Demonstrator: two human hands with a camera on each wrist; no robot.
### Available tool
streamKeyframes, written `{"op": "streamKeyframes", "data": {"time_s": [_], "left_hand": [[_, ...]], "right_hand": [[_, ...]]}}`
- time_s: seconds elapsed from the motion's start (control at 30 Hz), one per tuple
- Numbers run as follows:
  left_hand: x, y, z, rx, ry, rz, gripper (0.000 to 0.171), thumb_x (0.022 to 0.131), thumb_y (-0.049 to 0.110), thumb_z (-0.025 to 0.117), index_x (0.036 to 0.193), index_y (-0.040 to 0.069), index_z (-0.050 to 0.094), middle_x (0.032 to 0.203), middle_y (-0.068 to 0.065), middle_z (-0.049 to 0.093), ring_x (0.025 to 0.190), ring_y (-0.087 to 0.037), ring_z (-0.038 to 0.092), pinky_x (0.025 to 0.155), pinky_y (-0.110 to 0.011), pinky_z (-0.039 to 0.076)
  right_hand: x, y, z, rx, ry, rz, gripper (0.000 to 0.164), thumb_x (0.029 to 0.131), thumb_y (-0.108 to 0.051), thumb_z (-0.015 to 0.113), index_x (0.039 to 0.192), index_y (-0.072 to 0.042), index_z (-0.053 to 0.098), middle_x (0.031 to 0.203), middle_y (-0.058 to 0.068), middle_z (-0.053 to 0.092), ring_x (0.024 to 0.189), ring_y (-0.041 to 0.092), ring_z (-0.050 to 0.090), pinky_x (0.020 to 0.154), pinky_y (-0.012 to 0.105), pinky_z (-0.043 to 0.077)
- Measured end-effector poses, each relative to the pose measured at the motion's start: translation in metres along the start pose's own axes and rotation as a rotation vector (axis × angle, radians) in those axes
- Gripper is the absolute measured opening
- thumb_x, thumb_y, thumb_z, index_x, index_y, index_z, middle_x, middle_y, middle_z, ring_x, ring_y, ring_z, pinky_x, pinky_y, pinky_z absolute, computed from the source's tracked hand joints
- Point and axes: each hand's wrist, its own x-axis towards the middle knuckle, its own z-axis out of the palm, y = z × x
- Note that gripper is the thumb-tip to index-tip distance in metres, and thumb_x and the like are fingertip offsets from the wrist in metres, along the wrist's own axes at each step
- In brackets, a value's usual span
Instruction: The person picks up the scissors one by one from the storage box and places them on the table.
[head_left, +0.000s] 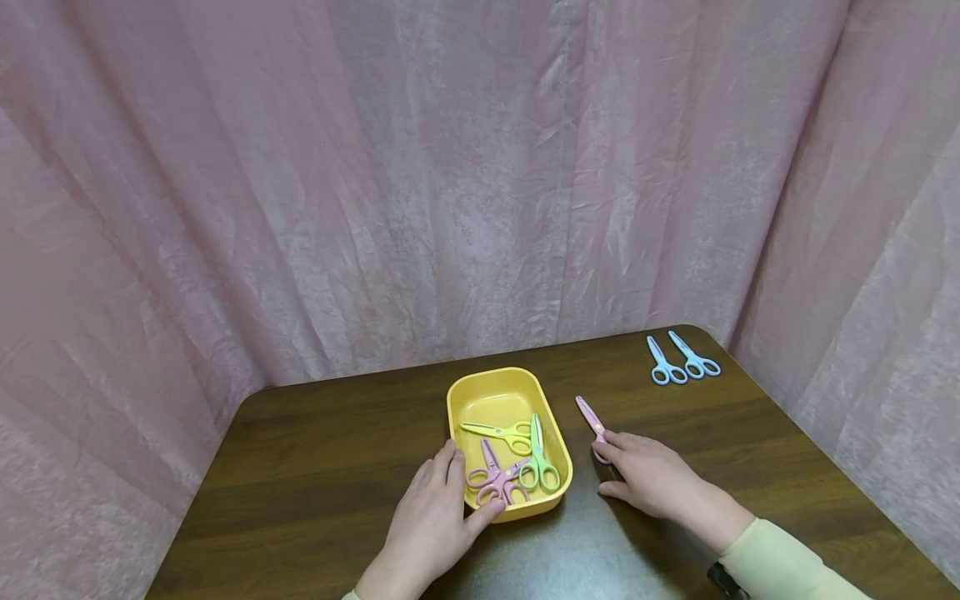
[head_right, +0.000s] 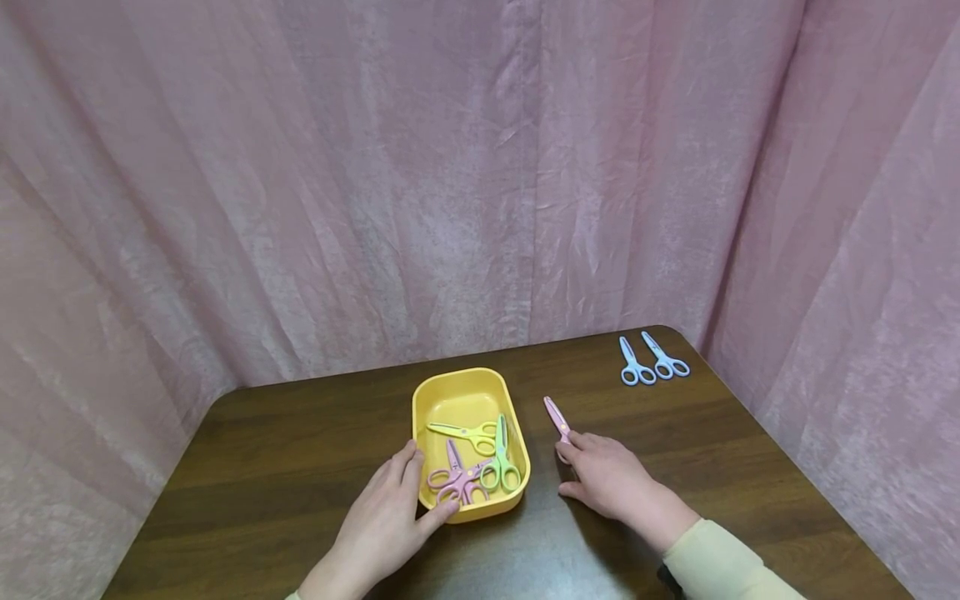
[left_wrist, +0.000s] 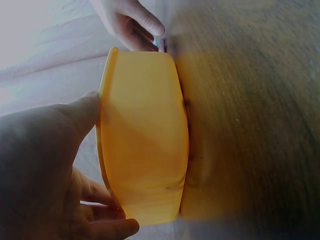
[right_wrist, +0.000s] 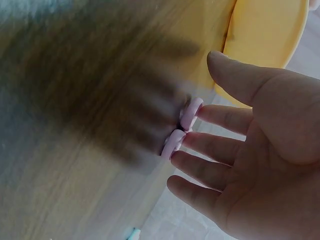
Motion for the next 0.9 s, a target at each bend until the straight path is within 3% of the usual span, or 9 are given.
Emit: {"op": "streamKeyframes", "data": {"time_s": [0.9], "left_hand": [[0.000, -0.001, 0.001, 0.005, -0.003, 0.005, 0.094, 0.100, 0.068, 0.070, 0.154, -0.007, 0.054, 0.160, -0.027, 0.050, 0.141, -0.045, 0.056, 0.115, -0.055, 0.050]], "right_hand": [[0.031, 0.037, -0.011, 0.001, -0.116, 0.096, 0.063, 0.098, -0.035, 0.084, 0.143, 0.005, 0.067, 0.147, 0.033, 0.063, 0.135, 0.051, 0.063, 0.111, 0.061, 0.051]]}}
